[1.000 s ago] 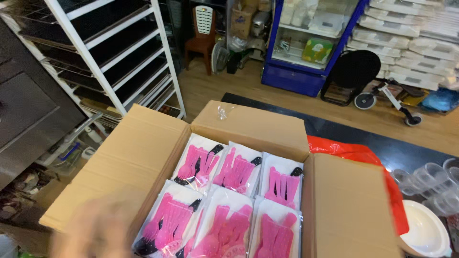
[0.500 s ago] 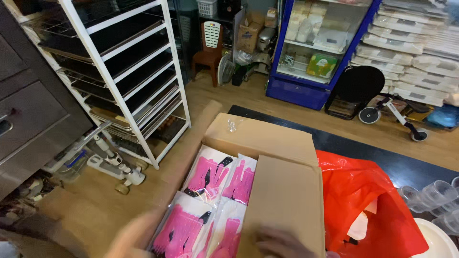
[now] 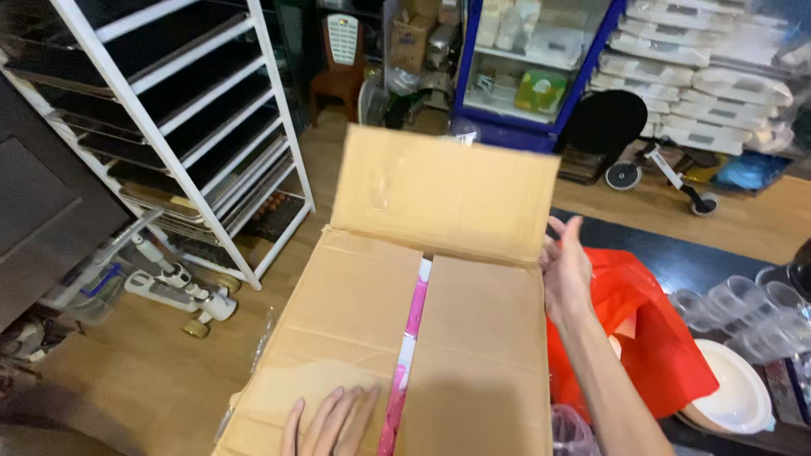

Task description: The person organizes pink plastic cutlery, places sets into small plastic bags, seals the bags, and packs them into a large cardboard box.

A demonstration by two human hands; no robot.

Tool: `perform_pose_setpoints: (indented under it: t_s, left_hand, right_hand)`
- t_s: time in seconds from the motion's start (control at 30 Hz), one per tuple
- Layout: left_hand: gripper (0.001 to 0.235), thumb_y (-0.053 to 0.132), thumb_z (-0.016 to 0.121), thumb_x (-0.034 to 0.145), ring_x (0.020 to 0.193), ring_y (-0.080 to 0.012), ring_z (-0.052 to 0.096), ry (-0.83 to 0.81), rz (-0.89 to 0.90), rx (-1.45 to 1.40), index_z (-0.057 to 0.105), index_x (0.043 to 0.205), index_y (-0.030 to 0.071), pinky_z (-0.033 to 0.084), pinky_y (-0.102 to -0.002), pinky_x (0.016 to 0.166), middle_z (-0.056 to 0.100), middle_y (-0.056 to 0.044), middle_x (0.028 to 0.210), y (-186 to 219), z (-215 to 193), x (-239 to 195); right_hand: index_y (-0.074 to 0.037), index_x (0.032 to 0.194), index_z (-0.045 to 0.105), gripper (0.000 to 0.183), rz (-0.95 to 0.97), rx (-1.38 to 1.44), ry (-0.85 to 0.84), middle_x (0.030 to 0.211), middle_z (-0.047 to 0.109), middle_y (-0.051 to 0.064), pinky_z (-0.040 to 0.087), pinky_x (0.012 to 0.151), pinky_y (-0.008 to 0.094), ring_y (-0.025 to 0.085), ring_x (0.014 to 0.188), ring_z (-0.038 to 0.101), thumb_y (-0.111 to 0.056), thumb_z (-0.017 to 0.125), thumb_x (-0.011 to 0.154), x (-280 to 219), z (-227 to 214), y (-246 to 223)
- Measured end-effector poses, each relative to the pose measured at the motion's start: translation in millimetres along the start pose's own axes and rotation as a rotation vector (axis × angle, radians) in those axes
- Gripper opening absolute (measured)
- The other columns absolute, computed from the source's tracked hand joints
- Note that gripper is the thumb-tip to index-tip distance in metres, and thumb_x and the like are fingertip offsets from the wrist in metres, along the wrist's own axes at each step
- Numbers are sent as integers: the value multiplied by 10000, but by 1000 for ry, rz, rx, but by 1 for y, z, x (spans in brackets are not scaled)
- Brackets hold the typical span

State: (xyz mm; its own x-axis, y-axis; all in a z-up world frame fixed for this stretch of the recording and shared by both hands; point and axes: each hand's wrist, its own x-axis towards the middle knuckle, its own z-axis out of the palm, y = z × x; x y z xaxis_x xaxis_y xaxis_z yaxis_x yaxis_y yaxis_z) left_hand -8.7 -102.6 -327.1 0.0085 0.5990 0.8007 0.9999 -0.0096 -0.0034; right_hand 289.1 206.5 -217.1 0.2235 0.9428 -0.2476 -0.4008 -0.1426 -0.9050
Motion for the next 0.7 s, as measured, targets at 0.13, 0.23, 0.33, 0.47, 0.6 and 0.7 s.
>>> perform_pose_setpoints:
  t_s: [0.13, 0.23, 0.33, 0.47, 0.6, 0.7]
  left_hand:
    - [605, 417, 288, 1112, 1228, -162, 768, 1, -27, -101, 876, 1208, 315, 473, -491, 1186, 812, 56, 1315, 4, -25, 19]
    - [528, 543, 555, 929, 1255, -162, 772, 26, -39, -137, 870, 1253, 270, 500, -478, 1196, 852, 57, 1281, 4, -25, 17]
    - [436, 396, 525, 1034, 1262, -214, 787, 8, -48, -219, 851, 1255, 210, 515, -428, 1208, 847, 16, 1312, 5, -45, 36]
    - [429, 303, 469, 1073, 1113, -256, 821, 88, -181, -307, 874, 1077, 164, 644, -454, 1081, 868, -31, 1125, 14, -46, 32]
    - [337, 206, 551, 1043, 1154, -246, 825, 56, -169, -327, 870, 1136, 154, 632, -456, 1142, 859, -32, 1181, 17, -67, 41]
    - [294, 125, 586, 1021, 1125, -276, 831, 112, -203, -356, 860, 1120, 93, 619, -501, 1162, 850, -86, 1152, 28, -83, 62]
  right_hand:
    - [-47, 1436, 642, 753, -186, 67, -137, 1022, 829, 248, 446, 888, 297, 213, 852, 675, -673, 301, 1194, -47, -20, -3]
    - [-36, 601, 693, 1049, -411, -333, -272, 849, 848, 201, 557, 1201, 443, 354, 1033, 866, -624, 94, 1230, -84, -22, -9]
    - [-60, 753, 813, 392, -677, -523, -478, 922, 869, 110, 585, 1205, 432, 320, 1235, 810, -48, 657, 1113, -74, -52, 30]
    - [-107, 1177, 887, 194, -693, -668, -504, 1287, 867, 42, 480, 1337, 427, 266, 1493, 670, -102, 840, 988, -115, -53, 22]
    - [-99, 1434, 753, 411, -652, -695, -470, 1688, 619, 116, 375, 1379, 421, 245, 1613, 541, -110, 759, 1023, -133, -64, 24]
    - [-87, 1569, 638, 540, -663, -701, -421, 1788, 501, 136, 321, 1405, 432, 269, 1686, 443, -106, 724, 1036, -137, -66, 30]
